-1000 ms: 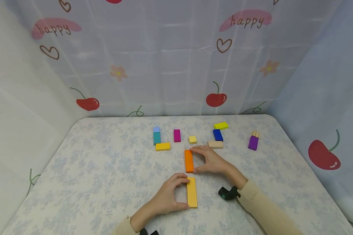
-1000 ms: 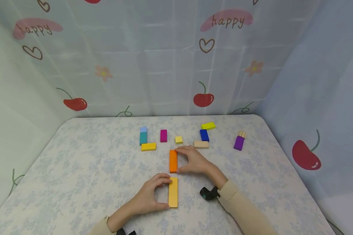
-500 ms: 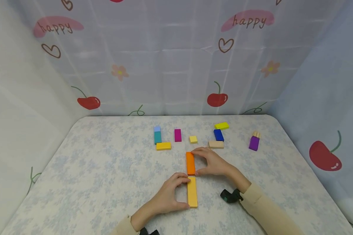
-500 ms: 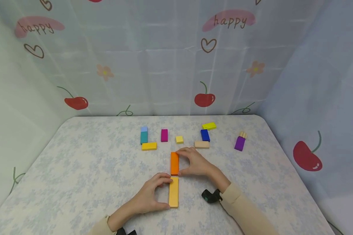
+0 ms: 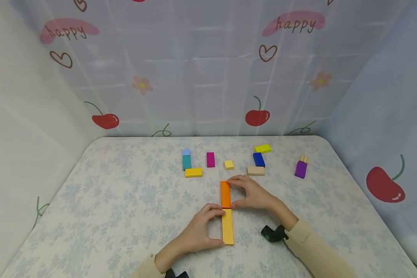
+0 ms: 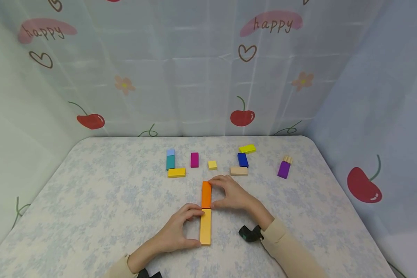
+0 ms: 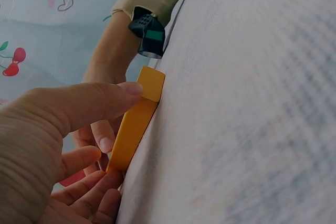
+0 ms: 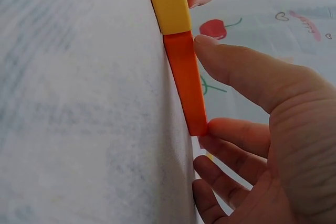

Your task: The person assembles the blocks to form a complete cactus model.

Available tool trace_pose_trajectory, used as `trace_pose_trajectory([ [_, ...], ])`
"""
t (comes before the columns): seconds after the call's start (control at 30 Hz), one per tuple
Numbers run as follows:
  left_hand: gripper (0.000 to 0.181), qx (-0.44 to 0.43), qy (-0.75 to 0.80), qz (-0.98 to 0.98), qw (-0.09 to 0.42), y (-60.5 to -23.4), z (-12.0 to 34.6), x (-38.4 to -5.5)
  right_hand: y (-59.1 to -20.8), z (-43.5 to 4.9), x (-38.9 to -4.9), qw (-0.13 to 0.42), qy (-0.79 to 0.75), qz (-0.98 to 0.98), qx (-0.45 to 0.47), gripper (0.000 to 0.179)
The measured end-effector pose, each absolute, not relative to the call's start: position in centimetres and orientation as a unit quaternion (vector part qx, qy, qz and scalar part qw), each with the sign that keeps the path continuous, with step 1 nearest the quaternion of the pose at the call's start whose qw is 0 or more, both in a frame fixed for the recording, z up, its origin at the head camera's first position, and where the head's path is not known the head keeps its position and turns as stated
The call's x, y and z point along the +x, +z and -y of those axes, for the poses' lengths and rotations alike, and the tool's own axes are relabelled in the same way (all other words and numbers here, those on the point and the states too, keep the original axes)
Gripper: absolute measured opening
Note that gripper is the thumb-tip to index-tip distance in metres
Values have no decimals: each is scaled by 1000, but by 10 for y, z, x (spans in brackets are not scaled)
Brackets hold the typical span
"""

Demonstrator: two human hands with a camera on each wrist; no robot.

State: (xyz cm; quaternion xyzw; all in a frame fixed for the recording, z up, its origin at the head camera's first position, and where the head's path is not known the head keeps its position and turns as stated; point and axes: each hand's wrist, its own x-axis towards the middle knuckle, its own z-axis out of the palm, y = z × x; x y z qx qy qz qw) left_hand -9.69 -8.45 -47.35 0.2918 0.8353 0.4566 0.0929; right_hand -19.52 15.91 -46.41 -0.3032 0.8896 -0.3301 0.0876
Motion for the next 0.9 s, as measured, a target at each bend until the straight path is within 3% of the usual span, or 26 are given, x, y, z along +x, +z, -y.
trace_pose_trajectory([
  [0.9,67,285,455,-838,94,-473,83,-96,-465,-160,-194,84,-340,-884,-309,67],
])
